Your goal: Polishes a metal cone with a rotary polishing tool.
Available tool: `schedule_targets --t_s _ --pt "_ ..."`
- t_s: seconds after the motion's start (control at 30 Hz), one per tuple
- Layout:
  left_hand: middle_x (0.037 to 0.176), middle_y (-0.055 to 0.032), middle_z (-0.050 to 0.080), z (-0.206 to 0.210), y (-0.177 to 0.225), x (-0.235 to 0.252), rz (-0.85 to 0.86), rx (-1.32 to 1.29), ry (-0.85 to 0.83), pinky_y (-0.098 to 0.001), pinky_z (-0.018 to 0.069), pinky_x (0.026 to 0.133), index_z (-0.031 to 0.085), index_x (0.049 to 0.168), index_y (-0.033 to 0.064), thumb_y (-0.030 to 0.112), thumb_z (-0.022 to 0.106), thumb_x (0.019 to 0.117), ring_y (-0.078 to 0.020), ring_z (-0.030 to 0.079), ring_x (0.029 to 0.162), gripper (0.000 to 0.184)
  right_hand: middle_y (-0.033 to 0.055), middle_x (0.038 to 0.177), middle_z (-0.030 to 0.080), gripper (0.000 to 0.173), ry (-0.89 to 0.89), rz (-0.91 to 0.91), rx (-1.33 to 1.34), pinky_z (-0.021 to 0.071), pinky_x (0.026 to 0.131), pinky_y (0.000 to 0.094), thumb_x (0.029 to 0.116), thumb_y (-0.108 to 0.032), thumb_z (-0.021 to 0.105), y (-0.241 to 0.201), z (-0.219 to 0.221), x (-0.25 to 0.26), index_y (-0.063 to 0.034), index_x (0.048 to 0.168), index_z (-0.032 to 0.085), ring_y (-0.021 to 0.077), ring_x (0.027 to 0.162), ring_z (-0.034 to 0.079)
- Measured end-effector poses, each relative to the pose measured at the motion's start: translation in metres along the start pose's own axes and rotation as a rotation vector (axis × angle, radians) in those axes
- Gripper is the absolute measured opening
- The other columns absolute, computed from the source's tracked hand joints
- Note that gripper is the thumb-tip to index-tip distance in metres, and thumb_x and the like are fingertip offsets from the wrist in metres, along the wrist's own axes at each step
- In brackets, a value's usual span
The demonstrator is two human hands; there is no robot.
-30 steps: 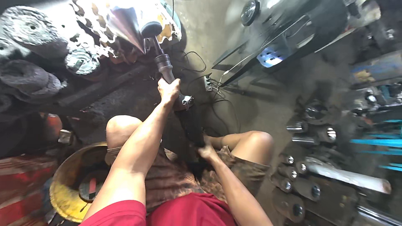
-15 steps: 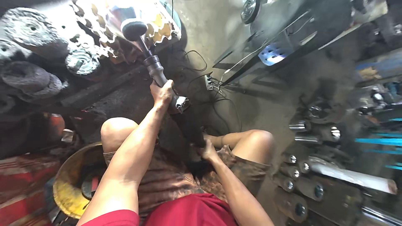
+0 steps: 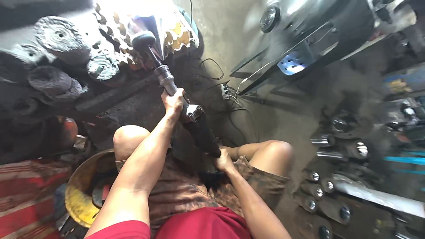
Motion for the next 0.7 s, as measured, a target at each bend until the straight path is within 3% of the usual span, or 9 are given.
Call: schedule_targets --t_s 0.13,0.23,0.43,0.57,0.7 --pt "0.075 -0.0032 0.068 0.005 0.006 -0.003 -0.008 0.087 0.004 -0.0349 0.0597 0.06 0.064 0.099 0.0047 0.01 0.071 0.0832 -0.0138 0.067 0.063 0.019 0.0062 0.092 0.075 0.038 0.012 0.015 0.018 0.0603 0.084 0.0479 0.0849 -0.046 0.08 0.004 0.002 -0.001 -0.0116 0.102 0.075 0.019 0.086 0.073" --pt "0.078 -0.0056 0.069 0.01 0.004 -0.003 -0.029 0.16 -0.007 -0.039 0.0613 0.061 0.065 0.102 0.0038 0.015 0.073 0.0825 -0.0163 0.069 0.064 0.024 0.0068 0.095 0.075 0.042 0.001 0.026 0.079 0.0616 0.084 0.0458 0.0855 -0.044 0.081 0.008 0.004 -0.002 -0.0103 0.109 0.073 0.0188 0.086 0.073" --pt "0.087 -0.0084 0.07 0.026 -0.001 0.001 -0.052 0.268 -0.036 -0.044 0.058 0.07 0.067 0.108 0.0049 0.019 0.076 0.081 -0.0187 0.068 0.077 0.032 0.0063 0.081 0.073 0.033 -0.065 0.021 0.294 0.0617 0.068 0.0416 0.0858 -0.037 0.082 0.012 0.011 -0.001 -0.0084 0.101 0.073 0.0171 0.067 0.069" --pt "0.102 -0.0148 0.071 0.034 -0.006 0.003 -0.116 0.344 -0.063 -0.0522 0.0565 0.083 0.065 0.121 0.0041 0.026 0.077 0.0813 -0.0264 0.069 0.094 0.047 0.0074 0.086 0.073 0.039 -0.079 0.095 0.271 0.0623 0.074 0.0418 0.0864 -0.038 0.083 0.015 0.013 -0.002 -0.0071 0.107 0.072 0.0177 0.072 0.071" --pt "0.102 -0.0152 0.071 0.036 -0.009 0.004 -0.134 0.394 -0.067 -0.0541 0.0557 0.084 0.064 0.12 0.0042 0.03 0.076 0.0805 -0.0282 0.069 0.096 0.049 0.0081 0.091 0.074 0.042 -0.078 0.101 0.27 0.0622 0.077 0.0423 0.0859 -0.039 0.083 0.017 0.012 -0.001 -0.0071 0.111 0.071 0.0183 0.077 0.072"
Point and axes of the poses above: each hand's wrist, its own x-axis towards the middle knuckle, its own z-axis out of the palm, y = z × x, the point moved 7 cm from there along x, towards the middle knuckle
